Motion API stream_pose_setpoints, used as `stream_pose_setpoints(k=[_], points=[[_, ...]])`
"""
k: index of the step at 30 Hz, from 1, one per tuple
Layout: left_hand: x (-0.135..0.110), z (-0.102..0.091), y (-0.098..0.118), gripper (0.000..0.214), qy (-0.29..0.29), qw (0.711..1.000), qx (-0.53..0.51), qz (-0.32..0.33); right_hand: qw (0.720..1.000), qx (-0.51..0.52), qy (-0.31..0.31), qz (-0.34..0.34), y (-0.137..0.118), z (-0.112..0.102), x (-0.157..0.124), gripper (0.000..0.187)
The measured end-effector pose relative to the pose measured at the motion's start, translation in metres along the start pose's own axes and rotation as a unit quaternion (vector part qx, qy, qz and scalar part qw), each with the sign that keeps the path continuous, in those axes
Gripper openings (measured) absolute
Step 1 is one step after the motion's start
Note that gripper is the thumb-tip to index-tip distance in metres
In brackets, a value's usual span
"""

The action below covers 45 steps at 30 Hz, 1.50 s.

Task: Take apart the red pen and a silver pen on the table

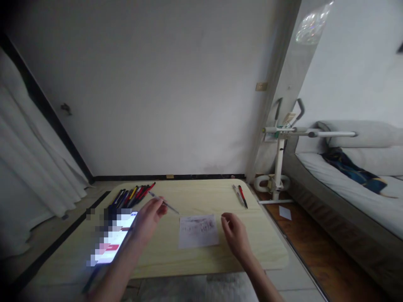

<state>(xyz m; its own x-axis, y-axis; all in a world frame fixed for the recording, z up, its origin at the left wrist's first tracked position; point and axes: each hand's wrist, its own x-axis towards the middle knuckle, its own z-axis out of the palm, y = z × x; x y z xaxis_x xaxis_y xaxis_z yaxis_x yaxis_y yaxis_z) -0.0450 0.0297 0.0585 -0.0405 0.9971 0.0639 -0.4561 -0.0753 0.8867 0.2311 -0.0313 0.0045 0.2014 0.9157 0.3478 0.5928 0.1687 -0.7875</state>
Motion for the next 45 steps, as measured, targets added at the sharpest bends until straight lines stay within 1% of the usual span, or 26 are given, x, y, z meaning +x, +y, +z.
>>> stream_pose_setpoints(k=[3,5,7,8,10,12,14,17,20,22,25,28,33,37,45], points=[[-0.031,0.015,-0.019,0.026,-0.015,0.998,-0.033,-0.044,0.992,0.104,-0.076,-0.005,-0.035,0.023,-0.022,0.033],[-0.044,0.022,-0.030,0.024,-0.017,0.997,-0.034,-0.069,0.981,0.163,-0.108,0.010,-0.050,0.039,-0.031,0.037],[-0.053,0.026,-0.039,0.024,-0.015,0.995,-0.037,-0.087,0.969,0.211,-0.118,0.041,-0.057,0.051,-0.035,0.046],[-0.056,0.027,-0.043,0.023,-0.016,0.996,-0.036,-0.085,0.964,0.227,-0.126,0.051,-0.058,0.055,-0.035,0.047],[-0.060,0.026,-0.048,0.025,-0.023,0.996,-0.027,-0.082,0.962,0.237,-0.121,0.053,-0.057,0.061,-0.033,0.048],[-0.063,0.024,-0.052,0.029,-0.015,0.997,-0.003,-0.072,0.963,0.238,-0.118,0.046,-0.054,0.061,-0.031,0.050],[-0.065,0.020,-0.056,0.033,-0.008,0.997,0.041,-0.062,0.962,0.240,-0.120,0.040,-0.052,0.059,-0.030,0.051],[-0.067,0.014,-0.060,0.041,-0.027,0.992,0.113,-0.054,0.958,0.250,-0.138,0.035,-0.051,0.056,-0.032,0.049],[-0.066,0.010,-0.064,0.050,-0.047,0.986,0.147,-0.056,0.951,0.260,-0.164,0.027,-0.054,0.056,-0.036,0.046],[-0.065,0.008,-0.067,0.052,-0.051,0.983,0.164,-0.060,0.949,0.265,-0.167,0.026,-0.055,0.060,-0.039,0.044],[-0.063,0.005,-0.070,0.050,-0.058,0.978,0.191,-0.059,0.952,0.262,-0.151,0.038,-0.053,0.066,-0.042,0.046],[-0.063,0.002,-0.070,0.046,-0.074,0.972,0.218,-0.038,0.958,0.247,-0.136,0.051,-0.049,0.071,-0.044,0.049],[-0.068,0.003,-0.067,0.041,-0.115,0.958,0.262,0.004,0.968,0.218,-0.119,0.042,-0.045,0.069,-0.048,0.047],[-0.070,0.005,-0.067,0.043,-0.121,0.956,0.268,0.007,0.971,0.208,-0.107,0.037,-0.045,0.067,-0.050,0.046],[-0.070,0.006,-0.070,0.045,-0.116,0.953,0.281,0.015,0.973,0.201,-0.112,0.032,-0.047,0.064,-0.052,0.043]])
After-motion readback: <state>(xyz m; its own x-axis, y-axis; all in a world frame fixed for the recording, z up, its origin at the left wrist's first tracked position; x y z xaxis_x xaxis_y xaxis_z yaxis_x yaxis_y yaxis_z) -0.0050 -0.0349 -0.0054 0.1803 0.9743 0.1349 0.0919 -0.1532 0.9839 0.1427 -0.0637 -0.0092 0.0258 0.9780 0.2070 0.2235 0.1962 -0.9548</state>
